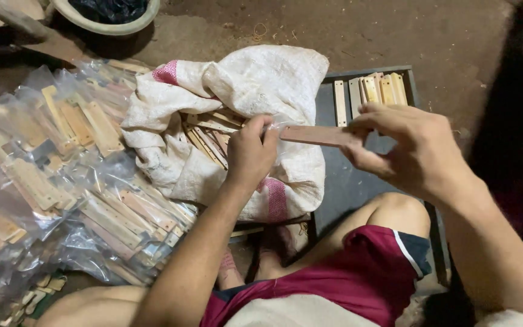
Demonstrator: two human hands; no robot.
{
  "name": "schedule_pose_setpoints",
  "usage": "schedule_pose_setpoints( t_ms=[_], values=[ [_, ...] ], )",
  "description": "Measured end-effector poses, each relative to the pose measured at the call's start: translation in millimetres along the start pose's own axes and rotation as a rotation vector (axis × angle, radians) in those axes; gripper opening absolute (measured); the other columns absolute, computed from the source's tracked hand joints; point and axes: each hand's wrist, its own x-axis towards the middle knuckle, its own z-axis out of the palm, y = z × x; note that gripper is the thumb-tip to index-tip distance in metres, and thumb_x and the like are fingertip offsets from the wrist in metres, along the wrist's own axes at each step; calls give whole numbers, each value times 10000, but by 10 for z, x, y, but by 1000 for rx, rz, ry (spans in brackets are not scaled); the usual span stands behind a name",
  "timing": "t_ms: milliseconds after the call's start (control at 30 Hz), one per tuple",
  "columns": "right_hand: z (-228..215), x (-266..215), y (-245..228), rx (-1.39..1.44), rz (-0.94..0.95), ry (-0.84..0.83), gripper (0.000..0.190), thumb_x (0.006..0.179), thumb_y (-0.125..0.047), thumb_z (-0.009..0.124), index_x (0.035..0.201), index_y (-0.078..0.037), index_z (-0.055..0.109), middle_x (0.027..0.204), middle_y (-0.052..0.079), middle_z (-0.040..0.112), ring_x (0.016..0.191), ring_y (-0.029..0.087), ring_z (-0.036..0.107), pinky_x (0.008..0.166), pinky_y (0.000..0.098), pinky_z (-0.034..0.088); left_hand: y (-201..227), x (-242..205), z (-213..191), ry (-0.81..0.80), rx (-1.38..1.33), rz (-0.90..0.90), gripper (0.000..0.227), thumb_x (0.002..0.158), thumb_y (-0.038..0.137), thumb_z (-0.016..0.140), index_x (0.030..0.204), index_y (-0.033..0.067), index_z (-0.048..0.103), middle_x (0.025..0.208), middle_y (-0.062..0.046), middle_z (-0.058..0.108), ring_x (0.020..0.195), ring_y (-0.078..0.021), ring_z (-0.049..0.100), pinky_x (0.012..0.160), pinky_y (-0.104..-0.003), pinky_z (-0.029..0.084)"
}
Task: The person takes wooden slats from a large white sack and packs them into plastic bags by hand.
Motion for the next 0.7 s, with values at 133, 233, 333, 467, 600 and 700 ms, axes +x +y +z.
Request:
schedule_pose_setpoints(
  t_ms=[133, 233, 333, 467, 600, 700],
  values=[
    [604, 235, 63, -135, -92, -61, 239, 785, -178, 811, 934, 0, 752, 1123, 177, 564, 1195, 360, 575, 1010, 430, 493, 2, -37, 96, -20, -46, 31, 147, 965, 113, 631, 1101, 88, 681, 723, -1, 659, 482, -82, 510, 370, -257, 392],
    [996, 305, 141, -273, -39, -179, 184, 807, -301, 742, 862, -150, 831, 1123, 195, 699, 1340, 494, 549, 1023, 590, 511, 31, -100, 173, 104, -128, 41, 146, 941, 258, 612, 995, 194, 731, 824, -129, 764, 872, -389, 741, 719, -533, 592],
    [851, 327, 245, -95, 71, -352, 334, 914, -449, 699, 1038, -172, 838, 1065, 160, 631, 1293, 531, 535, 975, 631, 515, 45, -128, 87, 142, -129, 36, 141, 947, 214, 605, 1009, 167, 722, 836, -166, 753, 867, -421, 731, 716, -558, 582],
    [642, 166, 1213, 116, 488, 116, 208, 1044, -352, 686, 992, -184, 798, 877, 100, 716, 1003, 339, 698, 849, 451, 523, 28, -171, -57, 107, -140, 8, 152, 966, 231, 599, 1014, 151, 719, 814, -177, 747, 861, -444, 722, 724, -569, 567],
    [1318, -487, 3152, -126, 898, 402, 184, 916, -455, 759, 836, -292, 787, 705, -23, 715, 884, 252, 758, 726, 443, 575, 130, -201, -198, 108, -168, -68, 149, 952, 219, 618, 1052, 189, 724, 726, -111, 738, 818, -347, 753, 720, -490, 586],
    [2235, -1144, 3854, -151, 1101, 166, 320, 837, -432, 808, 1068, -212, 792, 928, 147, 765, 998, 393, 726, 817, 538, 579, 92, -234, -199, 91, -175, -95, 145, 949, 228, 643, 1056, 198, 737, 690, -116, 727, 789, -333, 757, 694, -471, 584]
  ],
)
